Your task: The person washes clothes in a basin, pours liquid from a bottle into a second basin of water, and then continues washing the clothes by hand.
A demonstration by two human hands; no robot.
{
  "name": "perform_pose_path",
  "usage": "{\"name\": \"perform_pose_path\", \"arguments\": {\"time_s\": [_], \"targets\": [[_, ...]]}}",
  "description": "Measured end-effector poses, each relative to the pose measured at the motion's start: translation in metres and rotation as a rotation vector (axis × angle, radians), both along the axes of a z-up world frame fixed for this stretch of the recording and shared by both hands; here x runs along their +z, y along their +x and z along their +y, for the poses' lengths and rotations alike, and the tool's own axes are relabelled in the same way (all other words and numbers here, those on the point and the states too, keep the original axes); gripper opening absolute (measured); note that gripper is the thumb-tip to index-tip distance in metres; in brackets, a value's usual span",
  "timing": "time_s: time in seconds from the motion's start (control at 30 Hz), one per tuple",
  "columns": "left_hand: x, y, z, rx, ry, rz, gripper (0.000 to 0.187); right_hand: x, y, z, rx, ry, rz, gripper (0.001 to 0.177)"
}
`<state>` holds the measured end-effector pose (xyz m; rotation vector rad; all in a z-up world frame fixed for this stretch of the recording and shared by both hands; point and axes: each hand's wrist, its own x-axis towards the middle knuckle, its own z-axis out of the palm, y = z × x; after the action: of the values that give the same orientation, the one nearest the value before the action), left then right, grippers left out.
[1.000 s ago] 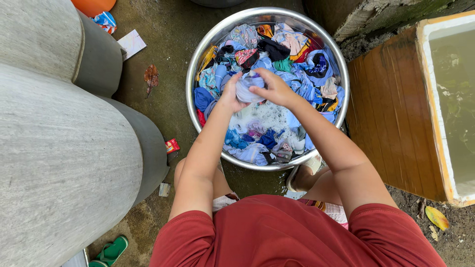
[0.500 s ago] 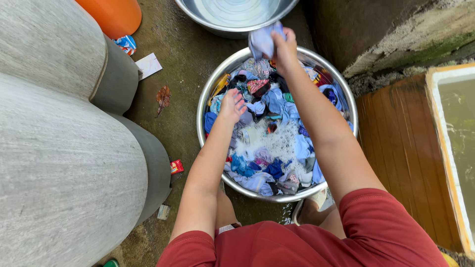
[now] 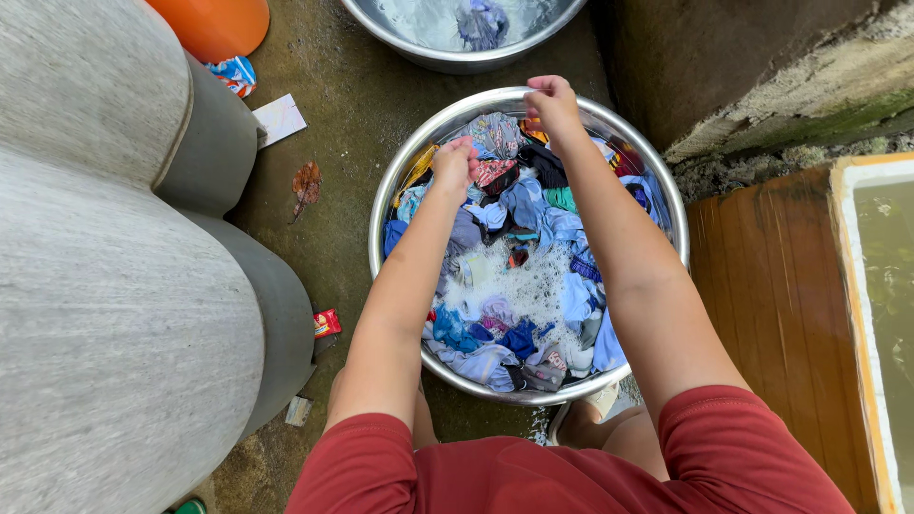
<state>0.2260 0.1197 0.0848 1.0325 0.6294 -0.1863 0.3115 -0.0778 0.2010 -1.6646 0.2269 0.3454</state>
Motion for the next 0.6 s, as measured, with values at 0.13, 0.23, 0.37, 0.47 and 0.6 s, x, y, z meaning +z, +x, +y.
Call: {"name": "perform_pose_path", "arguments": {"time_s": [0.13,0.23,0.37,0.47,0.6], "targets": [[-0.021,0.019,-0.018,0.053,0.15,0.003,0.029,-0.033,0.025,-0.017,0.016,-0.126,-0.216,0.028],[0.0,0.015,-0.027,-0.004,0.732,-0.026,0.047,-0.053,0.034,-0.026,0.084,-0.302,-0.296,0.027],[0.065,-0.012,-0.029,-0.19,1.067,-0.024,0.031,-0.041,0.011,-0.015,0.431,-0.315,-0.209,0.044],[0.135,-0.024,-0.02,-0.314,1.122,-0.014,0.043,0.002,-0.016,0.0,0.46,-0.444,-0.293,0.055],[0.188,-0.033,0.0,-0.354,1.13,0.03,0.052,0.068,-0.045,0.023,0.413,-0.567,-0.353,0.055]]}}
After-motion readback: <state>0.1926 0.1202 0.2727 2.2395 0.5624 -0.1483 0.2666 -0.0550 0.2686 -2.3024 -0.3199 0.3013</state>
